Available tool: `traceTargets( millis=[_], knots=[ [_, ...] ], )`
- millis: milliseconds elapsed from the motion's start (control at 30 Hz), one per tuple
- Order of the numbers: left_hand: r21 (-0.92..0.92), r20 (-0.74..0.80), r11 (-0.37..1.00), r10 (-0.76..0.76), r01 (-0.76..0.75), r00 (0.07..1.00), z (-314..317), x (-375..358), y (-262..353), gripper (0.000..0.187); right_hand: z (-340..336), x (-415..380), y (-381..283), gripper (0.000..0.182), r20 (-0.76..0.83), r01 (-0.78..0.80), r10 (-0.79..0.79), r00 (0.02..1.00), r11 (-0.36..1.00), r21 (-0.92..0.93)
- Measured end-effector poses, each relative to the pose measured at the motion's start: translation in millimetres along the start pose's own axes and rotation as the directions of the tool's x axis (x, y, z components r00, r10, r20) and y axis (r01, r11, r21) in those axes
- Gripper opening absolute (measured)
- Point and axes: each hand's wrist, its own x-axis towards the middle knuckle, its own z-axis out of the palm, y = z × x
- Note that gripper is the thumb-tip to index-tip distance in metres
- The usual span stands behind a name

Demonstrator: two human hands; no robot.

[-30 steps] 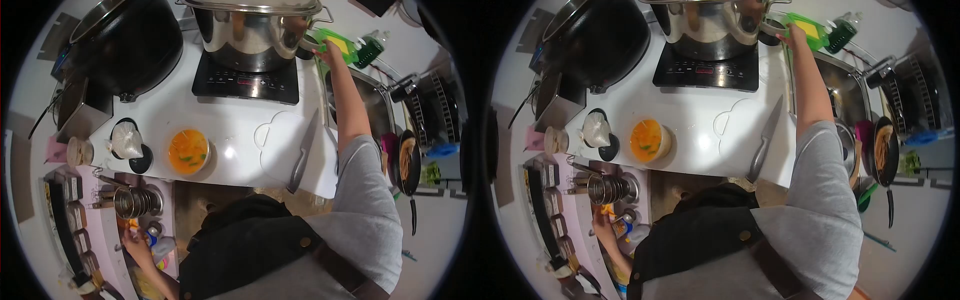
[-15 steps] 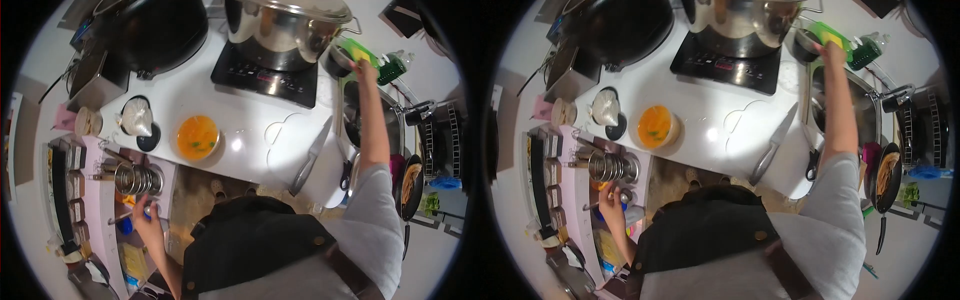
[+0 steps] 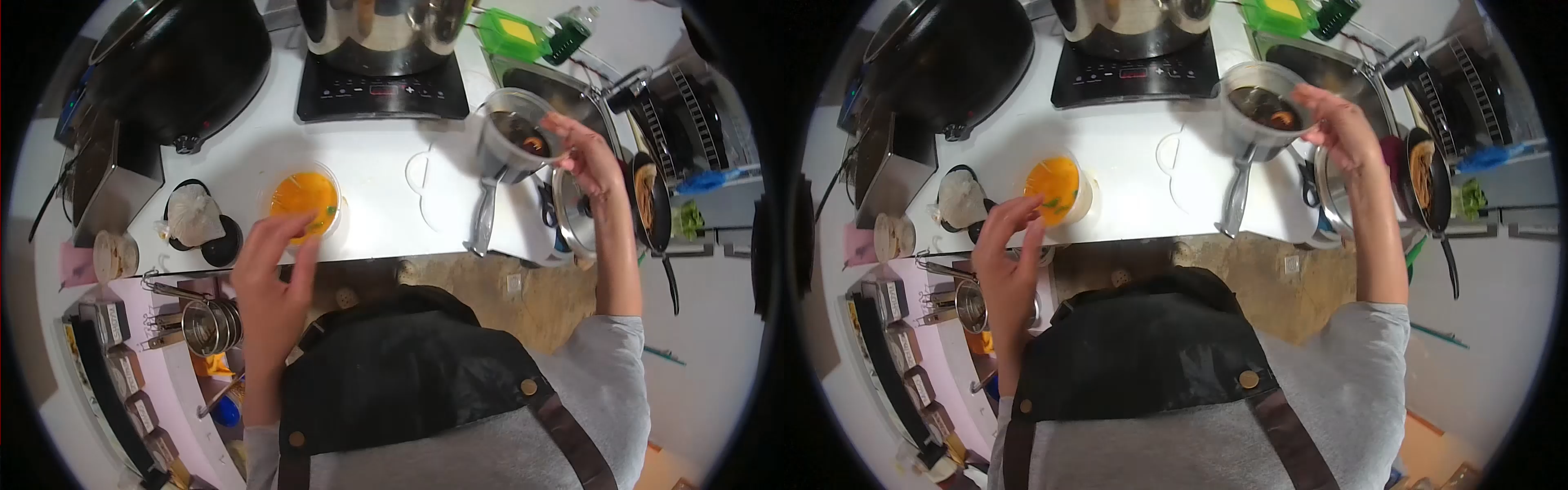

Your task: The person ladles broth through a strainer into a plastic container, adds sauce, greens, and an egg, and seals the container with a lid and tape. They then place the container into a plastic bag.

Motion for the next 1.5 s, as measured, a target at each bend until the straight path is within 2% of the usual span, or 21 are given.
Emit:
traceTargets(
  millis=[133, 233, 267, 400, 533, 633, 733, 833, 933, 1033, 1133, 1233, 1333, 1500],
  knots=[
    [-0.101, 0.155, 0.994, 0.066, -0.05, 0.986, 12.6, 3.1, 7.3, 0.028, 45.6, -50.9, 34.7, 0.044, 0.191, -0.106, 0.081, 0.978, 0.986, 0.127],
    [-0.094, 0.249, 0.994, -0.034, 0.059, 0.968, 11.8, -2.2, 8.4, 0.031, 82.4, -75.3, 58.5, 0.042, 0.249, -0.182, 0.122, 0.961, 0.955, 0.234],
    [-0.071, 0.28, 0.996, -0.031, 0.053, 0.959, 10.9, -4.3, 3.3, 0.036, 90.3, -78.5, 68.1, 0.04, 0.283, -0.209, 0.142, 0.949, 0.952, 0.225],
    [-0.045, 0.384, 0.976, -0.182, 0.215, 0.905, 10.0, -17.0, -6.7, 0.04, 121.6, -89.9, 89.4, 0.038, 0.359, -0.207, 0.114, 0.926, 0.95, 0.233],
    [0.02, 0.385, 0.97, -0.233, 0.244, 0.893, 12.9, -27.1, -18.1, 0.033, 141.5, -91.9, 94.1, 0.038, 0.388, -0.176, 0.092, 0.917, 0.967, 0.186],
    [-0.047, 0.381, 0.945, -0.283, 0.324, 0.88, 15.4, -32.6, -23.8, 0.032, 143.9, -86.5, 100.8, 0.039, 0.402, -0.155, 0.085, 0.912, 0.977, 0.146],
    [-0.049, 0.352, 0.947, -0.282, 0.318, 0.892, 22.0, -36.4, -26.3, 0.029, 145.0, -79.0, 106.4, 0.041, 0.411, -0.149, 0.087, 0.907, 0.981, 0.121],
    [-0.006, 0.289, 0.955, -0.283, 0.297, 0.914, 32.5, -37.2, -24.5, 0.024, 144.8, -74.9, 106.1, 0.042, 0.437, -0.158, 0.081, 0.896, 0.977, 0.143],
    [0.121, 0.148, 0.97, -0.226, 0.209, 0.963, 40.5, -34.6, -20.1, 0.018, 144.9, -69.8, 106.4, 0.042, 0.466, -0.144, 0.077, 0.881, 0.983, 0.111],
    [0.108, 0.162, 0.974, -0.213, 0.197, 0.964, 43.7, -30.4, -23.7, 0.015, 145.1, -66.7, 105.5, 0.042, 0.488, -0.114, 0.057, 0.871, 0.99, 0.088],
    [0.12, 0.225, 0.955, -0.292, 0.271, 0.929, 42.4, -28.0, -19.0, 0.014, 142.8, -63.6, 105.4, 0.042, 0.524, -0.135, 0.093, 0.847, 0.99, 0.042],
    [0.128, 0.235, 0.958, -0.279, 0.255, 0.931, 43.3, -28.2, -17.3, 0.013, 141.8, -62.7, 107.6, 0.042, 0.543, -0.111, 0.062, 0.837, 0.992, 0.058],
    [0.056, 0.287, 0.92, -0.387, 0.388, 0.876, 40.9, -27.5, -6.6, 0.014, 142.1, -64.6, 104.1, 0.042, 0.545, -0.148, 0.089, 0.834, 0.987, 0.065],
    [0.088, 0.306, 0.905, -0.422, 0.416, 0.853, 35.0, -30.5, 2.3, 0.015, 141.3, -63.8, 103.8, 0.041, 0.555, -0.145, 0.098, 0.826, 0.989, 0.041]
  ],
)
